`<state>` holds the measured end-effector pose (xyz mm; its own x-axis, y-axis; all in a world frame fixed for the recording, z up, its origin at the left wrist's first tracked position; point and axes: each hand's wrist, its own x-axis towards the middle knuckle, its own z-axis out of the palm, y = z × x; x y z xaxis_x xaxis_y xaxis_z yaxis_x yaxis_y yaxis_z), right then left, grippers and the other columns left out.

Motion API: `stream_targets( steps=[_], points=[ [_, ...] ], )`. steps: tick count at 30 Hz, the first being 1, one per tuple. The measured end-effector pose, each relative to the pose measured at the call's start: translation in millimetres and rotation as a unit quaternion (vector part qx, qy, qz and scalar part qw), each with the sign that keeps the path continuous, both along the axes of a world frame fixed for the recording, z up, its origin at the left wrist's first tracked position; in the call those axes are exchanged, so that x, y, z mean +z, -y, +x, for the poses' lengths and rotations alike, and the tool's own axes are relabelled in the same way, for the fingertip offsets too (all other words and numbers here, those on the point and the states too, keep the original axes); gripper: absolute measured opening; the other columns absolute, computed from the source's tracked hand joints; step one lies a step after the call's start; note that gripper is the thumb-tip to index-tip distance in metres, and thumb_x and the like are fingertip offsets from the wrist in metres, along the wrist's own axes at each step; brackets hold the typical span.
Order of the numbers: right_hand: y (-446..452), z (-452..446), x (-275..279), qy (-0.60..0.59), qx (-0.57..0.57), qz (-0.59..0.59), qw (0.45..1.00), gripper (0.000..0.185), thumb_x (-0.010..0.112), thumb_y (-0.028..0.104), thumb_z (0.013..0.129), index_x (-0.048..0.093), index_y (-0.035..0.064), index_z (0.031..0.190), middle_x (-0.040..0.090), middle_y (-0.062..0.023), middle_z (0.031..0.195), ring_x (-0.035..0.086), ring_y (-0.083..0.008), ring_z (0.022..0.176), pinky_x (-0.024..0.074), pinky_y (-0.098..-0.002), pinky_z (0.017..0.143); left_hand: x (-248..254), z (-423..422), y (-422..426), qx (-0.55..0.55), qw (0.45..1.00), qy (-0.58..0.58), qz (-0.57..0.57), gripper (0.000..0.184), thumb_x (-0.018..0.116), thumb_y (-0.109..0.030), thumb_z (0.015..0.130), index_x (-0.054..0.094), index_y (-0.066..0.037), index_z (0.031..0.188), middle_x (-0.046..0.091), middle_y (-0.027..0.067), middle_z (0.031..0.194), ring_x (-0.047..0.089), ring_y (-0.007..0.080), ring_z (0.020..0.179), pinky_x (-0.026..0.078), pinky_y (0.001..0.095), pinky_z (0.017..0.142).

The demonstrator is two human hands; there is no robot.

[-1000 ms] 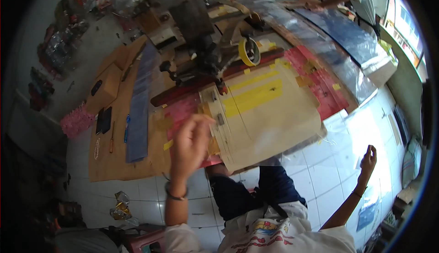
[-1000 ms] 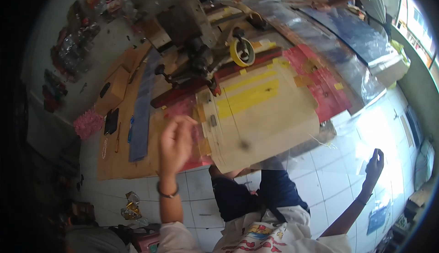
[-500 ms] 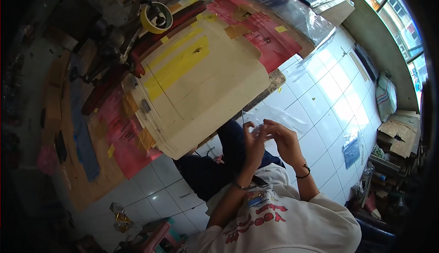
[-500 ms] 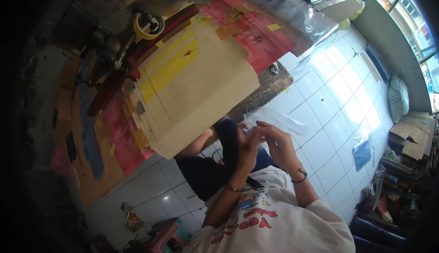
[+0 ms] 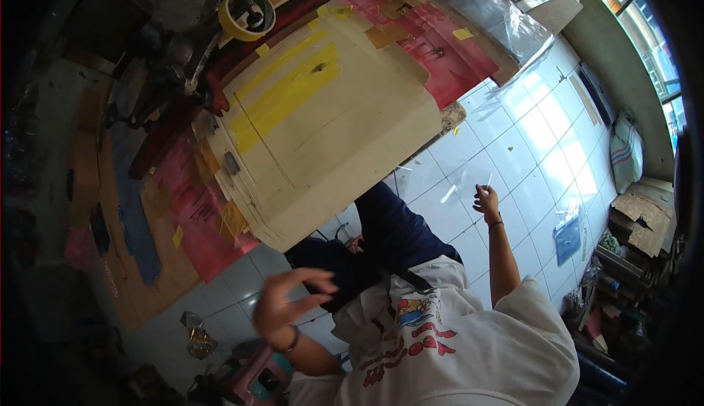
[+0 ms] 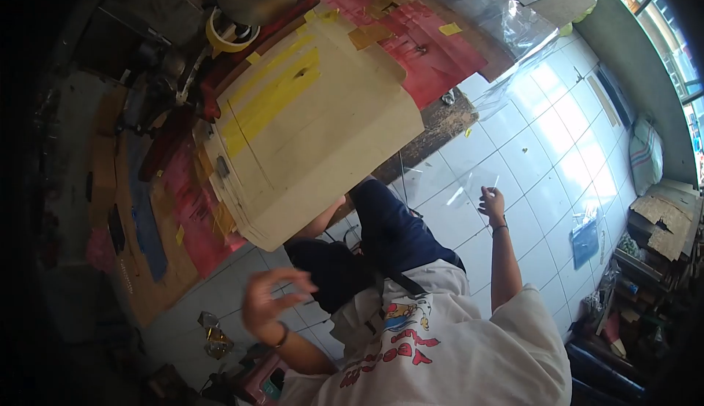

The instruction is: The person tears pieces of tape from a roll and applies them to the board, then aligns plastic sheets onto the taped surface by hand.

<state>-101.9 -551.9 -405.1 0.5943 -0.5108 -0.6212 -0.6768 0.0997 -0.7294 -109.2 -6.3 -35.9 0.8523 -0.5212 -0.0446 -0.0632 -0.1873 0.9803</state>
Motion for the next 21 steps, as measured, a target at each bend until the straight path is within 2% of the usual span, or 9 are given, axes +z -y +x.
stream_targets(
  steps=[2, 3, 5, 8, 10, 14, 16, 18, 21],
  points=[
    [20, -3, -19, -0.005, -0.04, 0.045, 0.998, 0.056, 0.068, 0.042, 0.098, 0.053, 0.0047, 0.137, 0.067, -0.0175, 0.12, 0.067, -0.0334, 0.106, 0.0626, -0.045, 0.079, 15, -41, -80, 0.267, 0.952, 0.15, 0.018, 0.031, 0.081, -0.015, 0.085, 0.069, 0.002, 0.109, 0.073, 0.012, 0.085, 0.072, 0.0203, 0.081, 0.058, 0.036, 0.076],
    [29, -4, -29, -0.04, -0.053, 0.055, 0.996, 0.061, 0.068, 0.041, 0.097, 0.049, 0.0022, 0.14, 0.065, -0.0185, 0.126, 0.066, -0.0354, 0.11, 0.0628, -0.0471, 0.081, 17, -54, -126, 0.379, 0.911, 0.162, 0.019, 0.038, 0.08, -0.018, 0.087, 0.067, 0.003, 0.116, 0.073, 0.0143, 0.099, 0.071, 0.0207, 0.094, 0.056, 0.0357, 0.088],
    [43, -6, -54, -0.109, -0.057, 0.034, 0.992, 0.071, 0.069, 0.039, 0.096, 0.041, -0.0043, 0.146, 0.057, -0.02, 0.139, 0.065, -0.0383, 0.114, 0.0629, -0.053, 0.084, 32, -44, -175, 0.561, 0.76, 0.216, 0.248, 0.048, 0.073, -0.026, 0.095, 0.062, 0.006, 0.13, 0.069, 0.0197, 0.121, 0.066, 0.0282, 0.115, 0.049, 0.0387, 0.103],
    [30, -11, -25, -0.109, 0.163, 0.043, 0.98, 0.055, 0.063, 0.035, 0.1, 0.052, -0.0001, 0.14, 0.071, -0.015, 0.117, 0.071, -0.0289, 0.093, 0.0616, -0.0393, 0.074, 2, -54, -259, 0.513, 0.69, 0.172, 0.481, 0.056, 0.061, -0.032, 0.103, 0.051, 0.005, 0.145, 0.057, 0.0222, 0.143, 0.052, 0.0349, 0.136, 0.037, 0.0396, 0.115],
    [-14, -1, 39, -0.068, 0.239, 0.102, 0.963, 0.049, 0.061, 0.036, 0.101, 0.055, 0.003, 0.137, 0.075, -0.0093, 0.105, 0.069, -0.019, 0.077, 0.0564, -0.0298, 0.067, -4, -55, -265, 0.521, 0.698, 0.131, 0.474, 0.058, 0.056, -0.033, 0.105, 0.045, 0.003, 0.149, 0.049, 0.0221, 0.151, 0.045, 0.0363, 0.142, 0.034, 0.0404, 0.118],
    [-89, 10, 132, 0.054, 0.282, 0.099, 0.953, 0.042, 0.058, 0.036, 0.102, 0.062, 0.0009, 0.126, 0.075, -0.0117, 0.105, 0.058, -0.0098, 0.063, 0.0505, -0.0251, 0.059, 14, -47, -261, 0.53, 0.703, 0.034, 0.472, 0.058, 0.056, -0.033, 0.105, 0.044, 0.0, 0.151, 0.039, 0.0201, 0.16, 0.036, 0.0346, 0.148, 0.03, 0.0399, 0.12],
    [-119, 17, 179, 0.085, 0.414, 0.153, 0.893, 0.038, 0.061, 0.033, 0.102, 0.065, -0.0005, 0.121, 0.075, -0.0122, 0.101, 0.059, -0.0092, 0.065, 0.0491, -0.0237, 0.058, 18, -42, -247, 0.516, 0.675, 0.131, 0.51, 0.053, 0.058, -0.028, 0.104, 0.048, -0.001, 0.149, 0.041, 0.0195, 0.158, 0.036, 0.0329, 0.149, 0.032, 0.0402, 0.12],
    [-148, 34, 232, 0.056, 0.573, 0.204, 0.792, 0.035, 0.065, 0.029, 0.102, 0.066, -0.001, 0.12, 0.077, -0.0092, 0.096, 0.064, -0.0098, 0.075, 0.054, -0.0255, 0.065, 26, -35, -247, 0.427, 0.745, 0.17, 0.483, 0.05, 0.06, -0.024, 0.103, 0.05, -0.004, 0.148, 0.043, 0.018, 0.158, 0.035, 0.032, 0.15, 0.033, 0.0397, 0.12],
    [-192, 61, 285, 0.105, 0.75, 0.267, 0.596, 0.032, 0.068, 0.02, 0.101, 0.066, 0.0002, 0.125, 0.077, -0.0079, 0.097, 0.067, -0.0097, 0.077, 0.0545, -0.0251, 0.067, 30, -20, -247, 0.411, 0.767, 0.2, 0.451, 0.042, 0.064, -0.019, 0.1, 0.06, -0.003, 0.138, 0.055, 0.0166, 0.147, 0.048, 0.031, 0.14, 0.042, 0.0384, 0.112]
  ],
)
